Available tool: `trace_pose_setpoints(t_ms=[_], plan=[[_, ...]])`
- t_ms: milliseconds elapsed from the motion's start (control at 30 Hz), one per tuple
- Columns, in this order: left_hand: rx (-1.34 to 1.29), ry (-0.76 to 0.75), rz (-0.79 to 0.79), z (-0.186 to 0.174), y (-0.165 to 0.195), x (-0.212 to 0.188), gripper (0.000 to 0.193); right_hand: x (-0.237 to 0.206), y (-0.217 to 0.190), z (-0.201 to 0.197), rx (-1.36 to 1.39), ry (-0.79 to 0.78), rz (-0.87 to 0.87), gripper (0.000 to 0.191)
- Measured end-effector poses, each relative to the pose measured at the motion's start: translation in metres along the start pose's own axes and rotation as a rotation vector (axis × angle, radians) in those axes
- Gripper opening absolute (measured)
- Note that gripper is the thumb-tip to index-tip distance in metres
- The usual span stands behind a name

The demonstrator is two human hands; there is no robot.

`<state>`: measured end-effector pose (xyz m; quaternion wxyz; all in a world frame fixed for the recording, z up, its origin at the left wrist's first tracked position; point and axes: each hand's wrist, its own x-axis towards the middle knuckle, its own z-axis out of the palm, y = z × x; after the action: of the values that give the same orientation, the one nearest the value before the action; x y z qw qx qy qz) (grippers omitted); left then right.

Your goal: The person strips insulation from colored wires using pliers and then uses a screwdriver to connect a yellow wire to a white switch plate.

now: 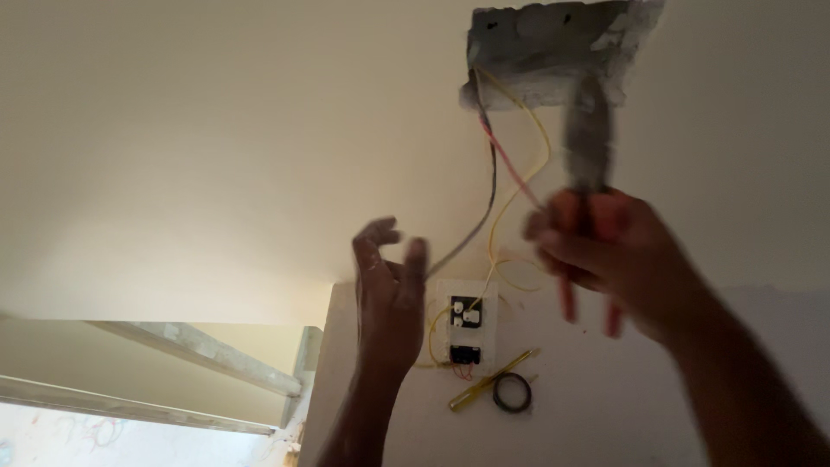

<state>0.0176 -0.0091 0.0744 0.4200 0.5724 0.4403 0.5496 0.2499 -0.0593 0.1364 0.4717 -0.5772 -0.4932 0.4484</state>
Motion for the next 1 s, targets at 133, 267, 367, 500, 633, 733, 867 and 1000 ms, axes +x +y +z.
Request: trace_pose_setpoints(t_ms=[133, 267, 367, 500, 633, 733, 867, 1000], plan=[[0.165, -0.177, 0.045, -0.001, 0.005, -0.003, 0.043, -0.024, 0.003, -0.031, 0.146, -0.043, -0.011, 0.016], [-0.162, -0.431, 0.192, 0.009, 0.021, -0.012, 0.03, -0.052, 0.007, -0.01, 0.151, 0.059, 0.021, 0.025], [-0.485, -0.56, -0.113, 0.011, 0.03, -0.019, 0.044, -0.068, 0.005, 0.018, -0.123, 0.027, 0.37, 0.021], [-0.652, -0.644, -0.299, 0.008, 0.035, -0.022, 0.042, -0.069, -0.001, 0.053, -0.086, -0.181, 0.233, 0.022], [-0.616, -0.538, -0.215, 0.014, 0.036, -0.018, 0.033, -0.069, -0.009, 0.048, -0.208, -0.001, 0.47, 0.027], [-0.375, -0.496, -0.282, 0.01, 0.036, -0.014, 0.032, -0.066, -0.009, 0.027, -0.209, 0.134, 0.42, 0.028], [-0.444, -0.502, -0.427, 0.014, 0.036, -0.015, 0.025, -0.06, 0.007, 0.021, -0.223, 0.251, 0.344, 0.033], [-0.5, -0.524, -0.397, 0.021, 0.035, -0.023, 0.028, -0.061, 0.018, 0.028, 0.076, 0.203, 0.207, 0.034]])
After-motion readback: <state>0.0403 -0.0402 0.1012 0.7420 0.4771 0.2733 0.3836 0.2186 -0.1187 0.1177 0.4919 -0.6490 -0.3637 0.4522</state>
